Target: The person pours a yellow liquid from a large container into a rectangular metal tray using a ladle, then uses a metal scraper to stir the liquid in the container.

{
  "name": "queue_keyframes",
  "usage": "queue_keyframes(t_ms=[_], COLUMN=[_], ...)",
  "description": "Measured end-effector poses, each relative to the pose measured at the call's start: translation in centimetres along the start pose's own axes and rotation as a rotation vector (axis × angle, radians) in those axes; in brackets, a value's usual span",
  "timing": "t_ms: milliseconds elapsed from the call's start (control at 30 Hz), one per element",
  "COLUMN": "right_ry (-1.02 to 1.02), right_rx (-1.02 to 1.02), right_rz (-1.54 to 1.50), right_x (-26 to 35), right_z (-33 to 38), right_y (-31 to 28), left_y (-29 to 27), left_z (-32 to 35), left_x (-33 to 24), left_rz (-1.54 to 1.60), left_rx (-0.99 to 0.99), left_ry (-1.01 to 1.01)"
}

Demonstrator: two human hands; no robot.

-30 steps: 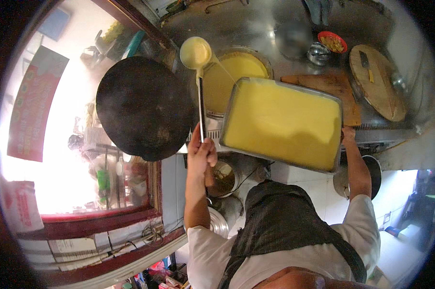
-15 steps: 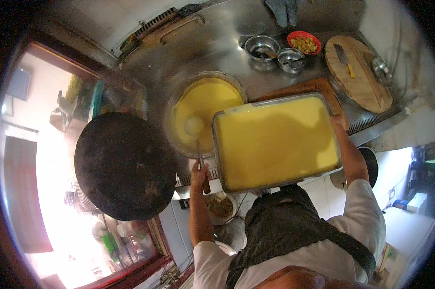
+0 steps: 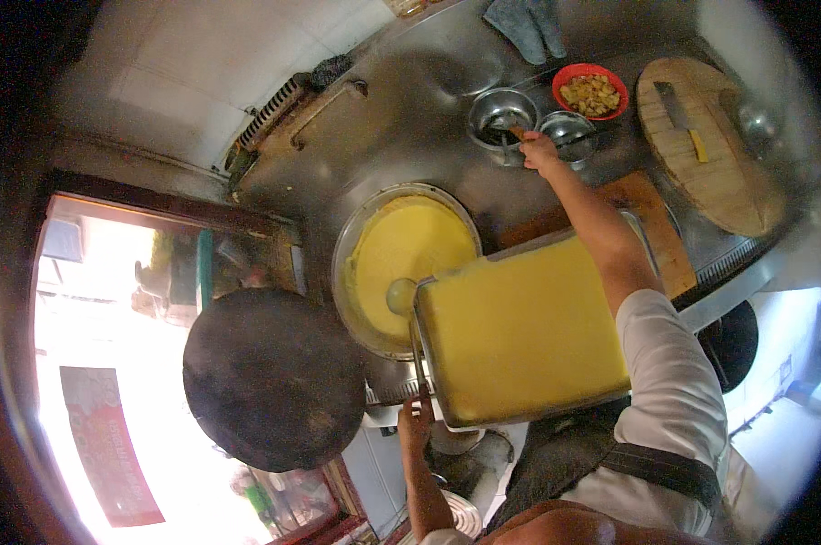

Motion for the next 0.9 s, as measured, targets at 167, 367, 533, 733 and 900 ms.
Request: queue_keyframes(t_ms=[167, 367, 533, 733, 900], right_ry=[0.165, -0.185, -0.533, -0.296, -0.441], right_rx=[-0.063, -0.559, -0.84, -0.279, -0.122], right_rz=[-0.39, -0.126, -0.381, -0.959, -0.813], right_x=[-2.9, -7.8, -4.9, 3.6, 4.4], right_z=[-4.0, -10.7, -4.4, 16.9, 32.8], right_y=[3.6, 0.5, -2.0, -1.3, -0.3], left_y=[-0.4, -0.4, -4.9, -3.1, 4.3], left_z=[6.5, 6.2, 5.0, 0.1, 0.3], left_x=[8.3, 11.7, 3.5, -13.6, -31.2], left_rz=[0.279, 0.138, 0.206, 1.412, 1.19], left_rx=[-0.235, -0.274, -0.489, 0.188, 0.743], left_ry=[-0.136, -0.134, 0.042, 0.046, 0.335])
Point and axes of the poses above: each hand's wrist, its own z-axis away from the middle knuckle, its own y-axis out of the palm, x = y × z, the point moved 4 cm from there along -z, towards the middle knuckle, and after that the axes turned 14 degrees about -y, right-handed, at the moved point
